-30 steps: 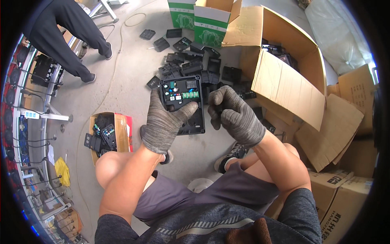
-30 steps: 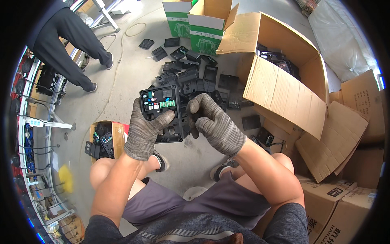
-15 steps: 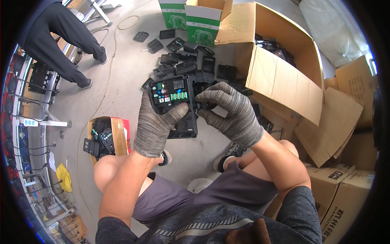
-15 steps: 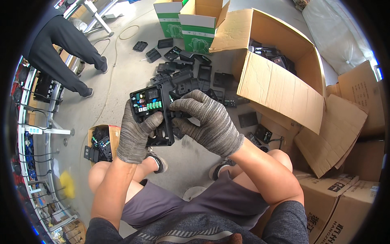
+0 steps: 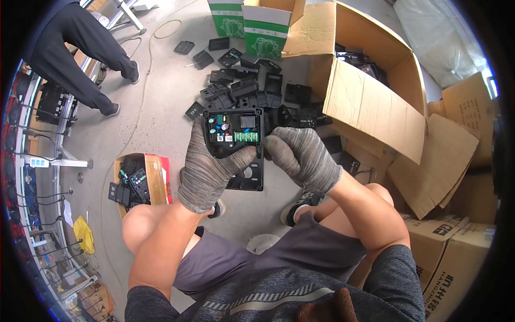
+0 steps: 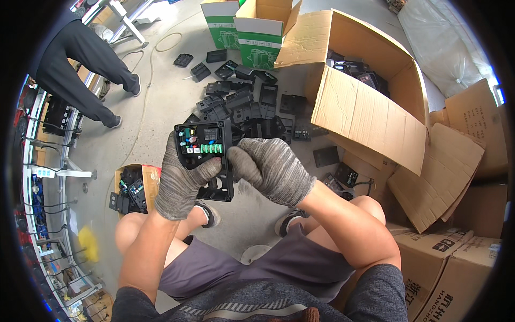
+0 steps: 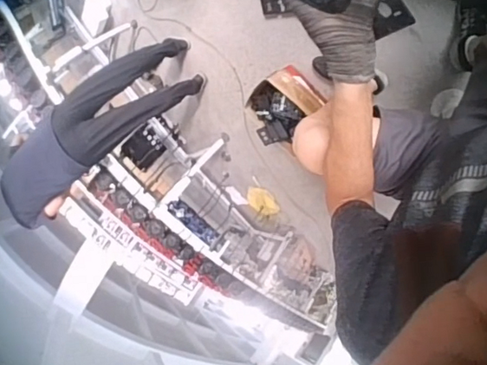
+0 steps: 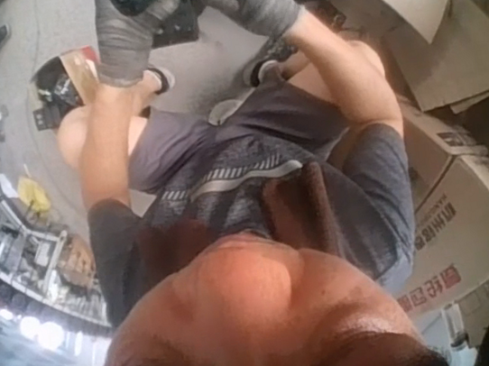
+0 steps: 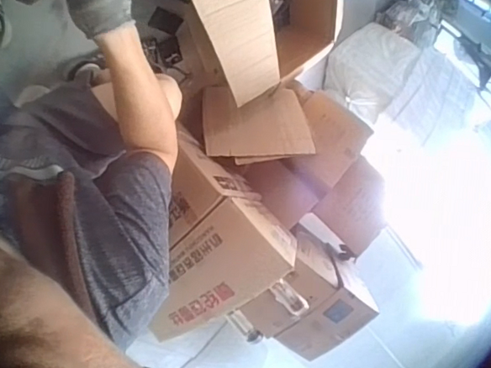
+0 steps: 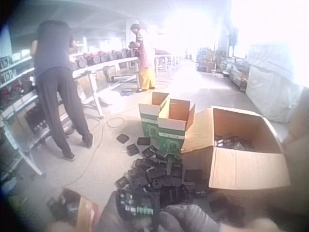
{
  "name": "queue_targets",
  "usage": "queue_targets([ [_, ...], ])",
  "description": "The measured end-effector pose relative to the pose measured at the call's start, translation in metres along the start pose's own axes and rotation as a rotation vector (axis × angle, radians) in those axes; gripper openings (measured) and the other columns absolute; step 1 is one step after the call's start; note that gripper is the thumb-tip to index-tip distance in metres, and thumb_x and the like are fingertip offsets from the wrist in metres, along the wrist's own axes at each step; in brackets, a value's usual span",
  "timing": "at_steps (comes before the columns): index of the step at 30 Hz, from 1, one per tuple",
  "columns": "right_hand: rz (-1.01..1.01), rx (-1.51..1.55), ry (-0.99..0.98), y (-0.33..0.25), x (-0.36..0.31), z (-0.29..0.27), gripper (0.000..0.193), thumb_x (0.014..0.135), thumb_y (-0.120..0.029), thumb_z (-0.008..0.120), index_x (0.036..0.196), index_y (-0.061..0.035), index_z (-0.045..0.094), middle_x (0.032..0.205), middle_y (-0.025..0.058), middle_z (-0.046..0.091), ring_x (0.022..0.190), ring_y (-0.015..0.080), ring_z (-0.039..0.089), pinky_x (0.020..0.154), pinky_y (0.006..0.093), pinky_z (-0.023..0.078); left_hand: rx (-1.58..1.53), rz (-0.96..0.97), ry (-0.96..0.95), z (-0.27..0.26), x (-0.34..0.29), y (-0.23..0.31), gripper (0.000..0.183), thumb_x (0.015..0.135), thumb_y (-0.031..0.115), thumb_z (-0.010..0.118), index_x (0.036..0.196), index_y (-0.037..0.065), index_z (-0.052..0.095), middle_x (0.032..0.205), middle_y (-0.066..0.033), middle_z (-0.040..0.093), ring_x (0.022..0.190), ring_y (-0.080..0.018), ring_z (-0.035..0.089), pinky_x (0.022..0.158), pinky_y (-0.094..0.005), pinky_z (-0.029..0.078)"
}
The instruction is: The person, wearing gloves, takes circuit boards and inserts them into black plastic housings, securing components by hand while seated on the floor.
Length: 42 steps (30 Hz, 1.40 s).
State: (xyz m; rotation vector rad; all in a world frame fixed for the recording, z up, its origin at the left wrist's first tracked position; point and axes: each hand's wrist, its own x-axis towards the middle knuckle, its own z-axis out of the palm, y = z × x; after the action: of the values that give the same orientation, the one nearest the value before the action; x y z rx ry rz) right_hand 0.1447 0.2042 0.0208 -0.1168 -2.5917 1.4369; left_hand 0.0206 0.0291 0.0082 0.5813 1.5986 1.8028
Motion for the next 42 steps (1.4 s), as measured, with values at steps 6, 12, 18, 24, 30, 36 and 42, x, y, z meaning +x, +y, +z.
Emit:
queue_targets([
  [6,0.207,0.380,0.094,-0.008,0.000,-0.001,0.036,0.102,-0.032,0.061,0.112,0.0030,0.062,0.087,0.0146,0.070,0.076,0.0181,0.067,0.072,0.0340,0.055,0.005,0.017,0.031,0.001,-0.002,0.001,0.071,0.080,0.004,0.084,0.137,0.005,0.042,0.116,-0.0057,0.064,0.100,-0.0131,0.065,0.085,-0.0284,0.058],
  [12,-0.266,0.147,0.142,0.006,-0.002,-0.001,0.032,0.087,-0.008,0.072,0.116,-0.0005,0.060,0.085,0.0101,0.065,0.078,0.0218,0.067,0.073,0.0350,0.056,0.005,-0.050,0.038,0.003,-0.001,0.006,0.072,0.080,0.004,0.084,0.137,0.004,0.041,0.116,-0.0063,0.064,0.098,-0.0125,0.066,0.083,-0.0281,0.058],
  [18,0.284,0.272,-0.107,-0.004,-0.003,-0.004,0.021,0.096,-0.016,0.065,0.110,0.0002,0.062,0.080,0.0107,0.064,0.071,0.0212,0.066,0.066,0.0332,0.053,0.115,0.162,0.037,0.001,0.000,-0.005,0.074,0.080,0.004,0.084,0.138,0.003,0.040,0.118,-0.0076,0.064,0.101,-0.0136,0.066,0.085,-0.0284,0.058],
  [24,-0.299,0.122,0.208,0.003,-0.002,0.008,0.031,0.091,-0.010,0.069,0.119,-0.0011,0.059,0.076,0.0112,0.061,0.077,0.0258,0.068,0.072,0.0339,0.057,-0.021,0.026,0.050,0.002,0.001,0.002,0.074,0.080,0.005,0.084,0.139,0.004,0.040,0.119,-0.0076,0.064,0.103,-0.0144,0.065,0.090,-0.0299,0.057],
  [30,-0.030,-0.021,0.063,-0.007,-0.006,-0.002,0.025,0.092,-0.017,0.071,0.108,-0.0015,0.060,0.074,0.0137,0.065,0.066,0.0262,0.069,0.062,0.0352,0.056,-0.001,0.012,-0.006,0.000,-0.003,0.001,0.074,0.080,0.005,0.084,0.139,0.006,0.039,0.118,-0.0078,0.064,0.101,-0.0143,0.067,0.083,-0.0286,0.060],
  [36,-0.059,0.145,0.181,0.000,-0.008,0.003,0.035,0.091,-0.022,0.074,0.114,-0.0014,0.059,0.087,0.0133,0.067,0.071,0.0263,0.069,0.062,0.0348,0.054,-0.047,0.000,0.014,0.003,-0.002,0.006,0.077,0.080,0.005,0.084,0.141,0.007,0.038,0.118,-0.0080,0.063,0.099,-0.0142,0.066,0.079,-0.0287,0.060],
  [42,-0.209,-0.059,0.143,0.005,-0.005,0.000,0.026,0.088,-0.012,0.072,0.110,-0.0032,0.060,0.085,0.0131,0.066,0.071,0.0288,0.069,0.061,0.0364,0.055,0.011,0.015,0.008,0.004,0.000,0.000,0.081,0.079,0.004,0.085,0.143,0.007,0.036,0.120,-0.0083,0.062,0.103,-0.0153,0.065,0.086,-0.0294,0.059],
])
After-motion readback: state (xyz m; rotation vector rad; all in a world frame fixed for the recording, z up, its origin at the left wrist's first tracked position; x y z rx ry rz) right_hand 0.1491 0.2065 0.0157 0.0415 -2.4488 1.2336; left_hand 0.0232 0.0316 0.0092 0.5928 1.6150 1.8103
